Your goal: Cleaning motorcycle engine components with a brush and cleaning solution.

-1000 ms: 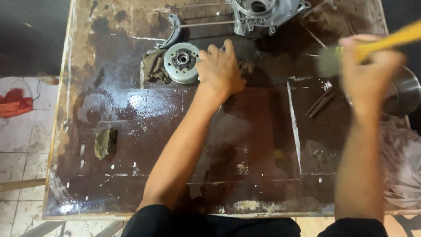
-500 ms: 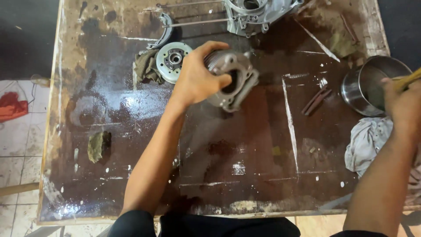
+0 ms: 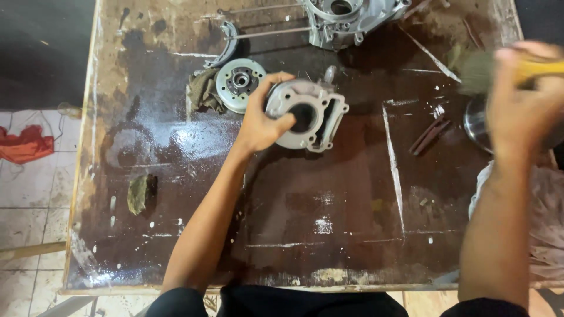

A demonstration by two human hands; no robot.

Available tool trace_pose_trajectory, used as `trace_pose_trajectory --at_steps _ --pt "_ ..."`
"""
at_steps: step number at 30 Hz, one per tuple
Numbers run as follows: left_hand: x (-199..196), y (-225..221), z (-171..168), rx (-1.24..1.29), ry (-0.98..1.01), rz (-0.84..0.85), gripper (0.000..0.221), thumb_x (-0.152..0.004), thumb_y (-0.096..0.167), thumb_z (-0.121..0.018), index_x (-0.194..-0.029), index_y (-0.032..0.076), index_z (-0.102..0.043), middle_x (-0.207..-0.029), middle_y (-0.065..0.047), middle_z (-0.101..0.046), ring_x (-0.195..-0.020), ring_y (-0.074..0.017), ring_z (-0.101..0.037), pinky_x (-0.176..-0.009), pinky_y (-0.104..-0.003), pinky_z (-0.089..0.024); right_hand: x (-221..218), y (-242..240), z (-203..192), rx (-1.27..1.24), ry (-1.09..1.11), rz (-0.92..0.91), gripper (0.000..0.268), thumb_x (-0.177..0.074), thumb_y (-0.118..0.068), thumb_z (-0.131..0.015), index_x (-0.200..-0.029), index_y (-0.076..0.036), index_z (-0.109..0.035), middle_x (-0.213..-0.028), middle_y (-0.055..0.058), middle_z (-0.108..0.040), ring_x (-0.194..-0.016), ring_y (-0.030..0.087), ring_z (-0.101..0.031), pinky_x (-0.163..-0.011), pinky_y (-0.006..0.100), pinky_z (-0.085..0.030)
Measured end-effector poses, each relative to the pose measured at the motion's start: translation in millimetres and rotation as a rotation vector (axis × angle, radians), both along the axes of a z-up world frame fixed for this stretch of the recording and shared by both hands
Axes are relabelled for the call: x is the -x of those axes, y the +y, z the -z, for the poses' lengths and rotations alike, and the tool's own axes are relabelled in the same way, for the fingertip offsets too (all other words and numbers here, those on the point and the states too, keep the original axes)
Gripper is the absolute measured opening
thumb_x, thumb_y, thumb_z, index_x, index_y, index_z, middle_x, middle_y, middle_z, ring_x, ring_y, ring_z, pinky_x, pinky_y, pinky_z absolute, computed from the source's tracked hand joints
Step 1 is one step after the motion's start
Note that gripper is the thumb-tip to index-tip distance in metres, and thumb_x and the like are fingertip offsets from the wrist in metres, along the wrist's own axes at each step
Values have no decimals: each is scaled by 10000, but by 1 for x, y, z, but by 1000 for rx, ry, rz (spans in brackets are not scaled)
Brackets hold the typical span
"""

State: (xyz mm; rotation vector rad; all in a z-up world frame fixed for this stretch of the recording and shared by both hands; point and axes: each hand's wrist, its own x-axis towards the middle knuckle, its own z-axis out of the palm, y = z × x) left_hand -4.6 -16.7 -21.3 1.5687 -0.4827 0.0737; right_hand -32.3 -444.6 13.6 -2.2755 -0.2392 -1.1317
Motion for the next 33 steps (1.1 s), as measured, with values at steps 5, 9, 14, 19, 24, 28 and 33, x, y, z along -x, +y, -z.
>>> trace_pose_trajectory --at_steps 5,9,14,19,24,28,33 --pt "12 7 21 -20 -105 -22 653 -729 96 -688 -1363 27 -543 -1319 -109 -615 -1264 -210 -590 -1149 -347 -460 -33 112 -14 -121 71 -424 29 -1098 22 -689 -1113 44 -677 -1017 92 -710 -911 143 -677 -860 279 -554" --pt "19 10 28 -59 -281 -88 679 -715 136 -726 -1360 46 -536 -1387 -139 -570 -1358 -267 -550 -1218 -392 -412 -25 180 -24 -299 123 -592 73 -1092 -20 -738 -1091 18 -676 -994 59 -711 -899 132 -673 -799 257 -535" --pt "23 20 39 -110 -330 -109 693 -713 156 -743 -1365 52 -531 -1421 -154 -551 -1393 -306 -526 -1235 -417 -391 -29 170 -18 -45 243 -679 72 -1013 -18 -747 -992 14 -686 -890 84 -654 -798 179 -604 -727 325 -464" --pt "22 27 51 -79 -316 -118 704 -707 149 -737 -1370 53 -522 -1430 -161 -543 -1398 -323 -510 -1238 -431 -374 -39 154 -12 213 180 -610 119 -1008 -35 -790 -984 6 -680 -892 90 -652 -803 200 -600 -724 346 -447" --pt "28 32 35 -157 -276 -115 680 -697 136 -751 -1338 53 -539 -1427 -155 -562 -1378 -315 -546 -1205 -428 -418 -38 192 -11 -66 28 -698 108 -1069 -51 -779 -1107 -2 -691 -1009 79 -662 -813 191 -636 -717 296 -502" --pt "35 27 -2 -204 -313 -148 595 -721 90 -725 -1294 52 -569 -1476 -169 -543 -1421 -345 -521 -1217 -443 -407 -44 197 -12 69 -25 -874 128 -962 -59 -802 -1047 -26 -713 -934 66 -701 -758 170 -647 -649 287 -511" --pt "24 17 -15 -360 -405 -165 530 -706 -17 -704 -1223 38 -603 -1375 -161 -594 -1348 -369 -536 -1169 -453 -413 -49 172 -17 93 117 -731 130 -992 -56 -810 -1018 -45 -683 -862 62 -648 -760 180 -630 -623 303 -491"
